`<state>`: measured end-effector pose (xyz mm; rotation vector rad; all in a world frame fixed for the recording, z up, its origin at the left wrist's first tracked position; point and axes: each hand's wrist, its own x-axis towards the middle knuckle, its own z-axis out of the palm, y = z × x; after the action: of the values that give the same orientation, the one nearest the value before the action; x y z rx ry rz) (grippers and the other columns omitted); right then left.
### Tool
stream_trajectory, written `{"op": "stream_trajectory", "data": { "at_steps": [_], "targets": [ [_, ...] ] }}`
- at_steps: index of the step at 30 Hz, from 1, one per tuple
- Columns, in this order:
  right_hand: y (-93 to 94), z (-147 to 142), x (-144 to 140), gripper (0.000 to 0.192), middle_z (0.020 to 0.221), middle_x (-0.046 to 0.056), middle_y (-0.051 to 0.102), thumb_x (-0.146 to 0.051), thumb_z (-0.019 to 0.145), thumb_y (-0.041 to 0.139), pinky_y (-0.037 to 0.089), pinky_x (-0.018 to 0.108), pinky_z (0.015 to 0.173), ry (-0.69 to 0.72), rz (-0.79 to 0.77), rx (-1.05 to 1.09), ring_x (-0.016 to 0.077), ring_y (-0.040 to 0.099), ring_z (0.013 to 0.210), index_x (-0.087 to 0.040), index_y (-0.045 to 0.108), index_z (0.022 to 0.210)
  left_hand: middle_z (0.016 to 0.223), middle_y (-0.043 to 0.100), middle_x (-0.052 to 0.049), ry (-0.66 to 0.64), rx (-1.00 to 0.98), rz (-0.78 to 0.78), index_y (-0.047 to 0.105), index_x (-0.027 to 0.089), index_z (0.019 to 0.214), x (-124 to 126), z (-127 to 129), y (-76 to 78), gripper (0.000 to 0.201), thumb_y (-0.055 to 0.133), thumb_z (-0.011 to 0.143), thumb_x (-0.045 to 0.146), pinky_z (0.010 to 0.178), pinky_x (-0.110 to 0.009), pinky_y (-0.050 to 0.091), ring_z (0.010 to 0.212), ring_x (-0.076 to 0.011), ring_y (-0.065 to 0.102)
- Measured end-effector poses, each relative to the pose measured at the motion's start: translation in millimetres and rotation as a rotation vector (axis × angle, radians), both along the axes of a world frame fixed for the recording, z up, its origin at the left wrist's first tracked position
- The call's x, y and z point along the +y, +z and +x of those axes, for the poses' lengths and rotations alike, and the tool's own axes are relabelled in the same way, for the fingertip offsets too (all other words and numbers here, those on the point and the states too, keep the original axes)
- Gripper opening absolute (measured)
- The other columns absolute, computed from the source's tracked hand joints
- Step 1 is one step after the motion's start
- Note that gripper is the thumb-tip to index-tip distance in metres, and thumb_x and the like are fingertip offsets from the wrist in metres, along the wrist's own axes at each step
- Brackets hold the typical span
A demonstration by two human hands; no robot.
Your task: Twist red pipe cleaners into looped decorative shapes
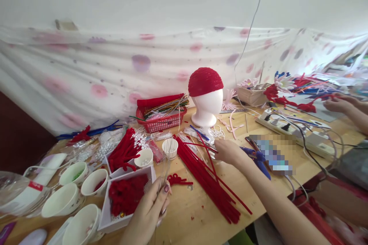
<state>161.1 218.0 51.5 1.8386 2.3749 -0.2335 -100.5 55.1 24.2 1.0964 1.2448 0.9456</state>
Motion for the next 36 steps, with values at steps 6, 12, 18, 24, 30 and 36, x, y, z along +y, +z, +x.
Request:
{"op": "stream_trajectory", "data": {
  "at_steps": [6,12,18,24,30,36],
  "targets": [
    [43.3,8.5,7.7,0.019,0.09,0.011,0.071,-0.021,0.075,0.077,0.048,0.032,0.073,-0.005,0.034,0.008,0.0242,0.067,0.086,-0.014,0.069,0.09,0.112,0.075,-0.009,0.222,0.408,0.28,0.066,0.027,0.118,-9.1,-27.5,12.5,0.036,0.063,0.087,0.045,0.089,-0.037,0.052,0.115,-0.0338,0.063],
    [73.3,21.9,12.4,0.009,0.091,0.014,0.07,-0.02,0.078,0.067,0.043,0.031,0.07,-0.037,0.248,0.122,0.0297,0.067,0.091,-0.017,0.064,0.086,0.115,0.077,-0.006,0.313,0.908,0.609,0.067,0.028,0.119,-0.7,-63.3,33.3,0.031,0.048,0.094,0.026,0.082,-0.034,0.056,0.103,-0.0303,0.073],
    [59.7,21.0,12.0,0.017,0.077,0.005,0.071,-0.033,0.094,0.049,0.043,0.027,0.057,0.055,0.246,0.278,0.0206,0.066,0.068,-0.018,0.055,0.1,0.12,0.074,-0.01,0.299,1.495,0.575,0.065,0.02,0.123,11.7,-75.5,33.2,0.046,0.031,0.095,0.005,0.075,-0.03,0.057,0.099,-0.0241,0.074],
    [52.4,19.0,0.1,0.052,0.081,0.007,0.073,-0.021,0.08,0.065,0.043,0.026,0.06,0.148,0.23,0.206,0.0219,0.067,0.073,-0.012,0.045,0.128,0.123,0.072,-0.014,0.263,1.609,0.535,0.063,0.017,0.129,17.9,-75.5,34.0,0.051,0.029,0.095,-0.001,0.077,-0.032,0.059,0.1,-0.0242,0.074],
    [69.5,15.8,-5.3,0.056,0.104,0.023,0.07,-0.01,0.066,0.07,0.046,0.038,0.08,0.119,0.333,-0.114,0.0374,0.064,0.102,-0.008,0.057,0.12,0.125,0.07,-0.012,0.224,1.575,0.534,0.061,0.019,0.13,24.8,-65.5,30.8,0.052,0.027,0.096,-0.001,0.075,-0.033,0.059,0.099,-0.024,0.074],
    [108.9,24.4,-4.9,0.032,0.103,0.027,0.068,-0.006,0.071,0.064,0.046,0.046,0.088,0.044,0.426,-0.225,0.0419,0.061,0.107,-0.006,0.065,0.103,0.117,0.073,-0.011,0.178,1.551,0.508,0.062,0.019,0.126,24.0,-62.3,35.4,0.047,0.03,0.097,0.001,0.07,-0.034,0.058,0.089,-0.0252,0.076]
  ]
}}
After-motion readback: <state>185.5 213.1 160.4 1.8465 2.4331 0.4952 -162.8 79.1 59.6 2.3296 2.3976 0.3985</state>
